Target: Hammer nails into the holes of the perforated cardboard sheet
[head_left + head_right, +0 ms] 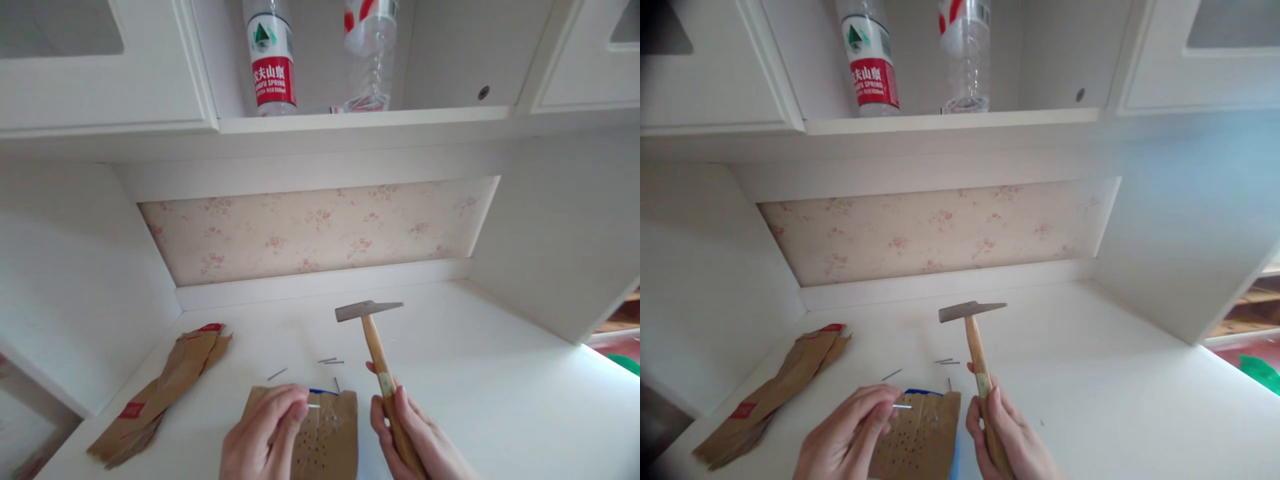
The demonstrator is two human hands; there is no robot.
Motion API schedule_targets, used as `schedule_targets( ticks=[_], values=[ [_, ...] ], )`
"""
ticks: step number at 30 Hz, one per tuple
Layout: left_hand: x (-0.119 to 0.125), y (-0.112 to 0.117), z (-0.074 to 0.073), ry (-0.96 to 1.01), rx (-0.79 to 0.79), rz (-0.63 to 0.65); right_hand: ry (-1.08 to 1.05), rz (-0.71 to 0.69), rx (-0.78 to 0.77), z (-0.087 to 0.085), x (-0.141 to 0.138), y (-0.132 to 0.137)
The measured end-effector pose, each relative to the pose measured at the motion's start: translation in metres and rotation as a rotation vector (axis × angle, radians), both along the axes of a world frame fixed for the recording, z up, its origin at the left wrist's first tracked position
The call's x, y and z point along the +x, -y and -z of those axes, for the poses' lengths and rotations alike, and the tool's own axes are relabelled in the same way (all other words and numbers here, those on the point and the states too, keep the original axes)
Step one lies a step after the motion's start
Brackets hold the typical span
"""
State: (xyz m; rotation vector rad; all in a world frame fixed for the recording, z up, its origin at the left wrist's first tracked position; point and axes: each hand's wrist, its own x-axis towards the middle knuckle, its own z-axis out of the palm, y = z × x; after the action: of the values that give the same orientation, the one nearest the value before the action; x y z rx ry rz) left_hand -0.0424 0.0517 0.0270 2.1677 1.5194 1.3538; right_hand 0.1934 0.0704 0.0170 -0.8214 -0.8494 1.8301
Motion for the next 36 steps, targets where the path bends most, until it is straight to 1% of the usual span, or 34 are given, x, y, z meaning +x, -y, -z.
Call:
schedule_targets(
  ticks=[2,4,7,10,13,19,24,30,36],
  values=[
    [0.007,-0.01,0.006,0.06,0.06,0.0,0.003,0.028,-0.004,0.0,0.005,0.001],
    [0.013,-0.016,0.014,0.047,0.155,0.042,0.031,0.065,-0.001,0.0,0.009,0.0],
    [0.015,-0.018,0.024,-0.063,0.315,0.074,0.082,0.118,-0.017,0.0,0.011,-0.002],
    [0.01,-0.017,0.029,-0.204,0.381,0.052,0.125,0.143,-0.047,-0.001,0.008,-0.004],
    [0.01,-0.016,0.032,-0.277,0.372,0.035,0.145,0.158,-0.058,-0.002,0.005,-0.004],
    [0.02,-0.015,0.029,-0.28,0.391,0.022,0.149,0.138,-0.067,0.0,0.003,-0.004],
    [0.02,-0.016,0.027,-0.327,0.363,0.076,0.148,0.099,-0.065,0.0,0.001,-0.003],
    [0.019,-0.014,0.028,-0.222,0.32,0.06,0.108,0.094,-0.069,0.002,0.0,-0.002],
    [0.02,-0.015,0.031,-0.271,0.339,0.06,0.098,0.108,-0.073,0.003,0.0,0.0]
  ],
)
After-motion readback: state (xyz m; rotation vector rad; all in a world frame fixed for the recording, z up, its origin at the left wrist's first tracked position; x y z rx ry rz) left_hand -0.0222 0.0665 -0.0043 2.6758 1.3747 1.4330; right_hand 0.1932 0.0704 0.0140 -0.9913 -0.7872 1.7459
